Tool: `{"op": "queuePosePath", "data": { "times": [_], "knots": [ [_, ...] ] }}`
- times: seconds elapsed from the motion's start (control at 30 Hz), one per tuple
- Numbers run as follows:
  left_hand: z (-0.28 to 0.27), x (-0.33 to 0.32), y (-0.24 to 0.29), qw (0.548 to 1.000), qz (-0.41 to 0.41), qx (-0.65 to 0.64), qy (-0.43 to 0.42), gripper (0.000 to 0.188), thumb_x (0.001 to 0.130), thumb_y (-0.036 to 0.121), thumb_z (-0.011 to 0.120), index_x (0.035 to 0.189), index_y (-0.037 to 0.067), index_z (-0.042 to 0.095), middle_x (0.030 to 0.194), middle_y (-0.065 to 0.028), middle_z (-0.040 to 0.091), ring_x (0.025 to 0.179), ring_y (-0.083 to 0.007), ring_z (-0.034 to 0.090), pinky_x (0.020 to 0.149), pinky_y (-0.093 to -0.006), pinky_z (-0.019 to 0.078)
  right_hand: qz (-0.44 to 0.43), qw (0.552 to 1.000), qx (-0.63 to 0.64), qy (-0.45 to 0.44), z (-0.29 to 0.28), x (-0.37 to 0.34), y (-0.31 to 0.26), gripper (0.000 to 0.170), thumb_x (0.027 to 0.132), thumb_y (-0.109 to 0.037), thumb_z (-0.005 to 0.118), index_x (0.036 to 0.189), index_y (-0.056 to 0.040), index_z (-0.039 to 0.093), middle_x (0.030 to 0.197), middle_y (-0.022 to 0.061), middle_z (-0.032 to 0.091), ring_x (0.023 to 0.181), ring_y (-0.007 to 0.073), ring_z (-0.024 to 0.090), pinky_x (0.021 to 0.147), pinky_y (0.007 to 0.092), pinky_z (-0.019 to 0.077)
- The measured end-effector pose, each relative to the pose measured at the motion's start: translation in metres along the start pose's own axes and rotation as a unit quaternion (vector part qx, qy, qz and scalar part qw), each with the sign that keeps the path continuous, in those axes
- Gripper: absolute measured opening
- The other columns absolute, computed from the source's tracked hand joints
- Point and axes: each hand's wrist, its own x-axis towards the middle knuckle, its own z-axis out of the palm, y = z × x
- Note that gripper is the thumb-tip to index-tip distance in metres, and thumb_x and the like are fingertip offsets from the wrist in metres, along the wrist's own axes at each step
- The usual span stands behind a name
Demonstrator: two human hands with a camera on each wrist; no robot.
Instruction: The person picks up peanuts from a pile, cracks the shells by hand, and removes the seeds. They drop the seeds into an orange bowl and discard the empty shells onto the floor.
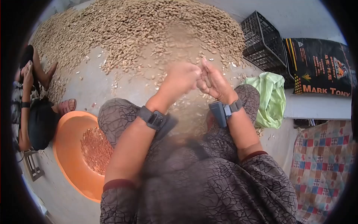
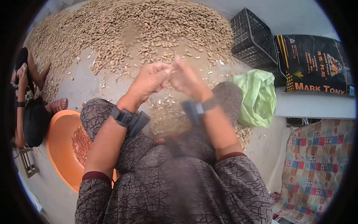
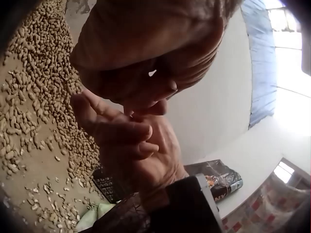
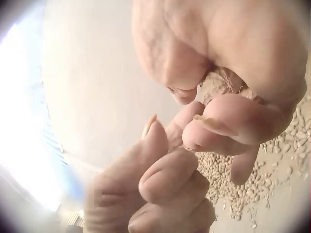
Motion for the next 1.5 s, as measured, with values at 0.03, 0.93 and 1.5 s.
{"op": "queuePosePath", "data": {
  "times": [0.03,0.93,1.5],
  "knots": [
    [0.005,-0.004,0.004,1.0,-0.001,0.014,-0.002,0.03,0.088,0.018,0.054,0.111,0.0,0.057,0.071,-0.0036,0.062,0.055,-0.0035,0.052,0.042,-0.0167,0.0353,0.017,0.996,-0.017,0.091,0.021,0.001,-0.003,0.051,0.094,-0.048,0.033,0.109,-0.0008,0.048,0.087,0.0102,0.061,0.062,0.0148,0.059,0.048,0.0224,0.0481],
    [0.013,-0.016,-0.005,0.993,0.011,-0.103,0.063,0.016,0.087,0.015,0.056,0.091,0.0,0.06,0.068,0.0001,0.057,0.051,-0.0006,0.043,0.042,-0.014,0.0313,-0.128,0.981,0.027,0.142,0.033,-0.028,0.008,0.012,0.085,-0.01,0.058,0.088,-0.0002,0.053,0.08,0.0075,0.058,0.053,0.003,0.045,0.041,0.0124,0.0353],
    [0.033,0.0,-0.006,0.993,0.029,-0.117,0.014,0.021,0.087,0.016,0.057,0.101,0.001,0.06,0.071,0.0023,0.055,0.055,-0.0008,0.042,0.045,-0.0139,0.0298,-0.174,0.957,-0.028,0.232,0.032,-0.04,0.007,0.024,0.089,-0.029,0.055,0.089,-0.0045,0.057,0.074,0.0006,0.057,0.053,0.002,0.044,0.04,0.0156,0.0324]
  ]
}}
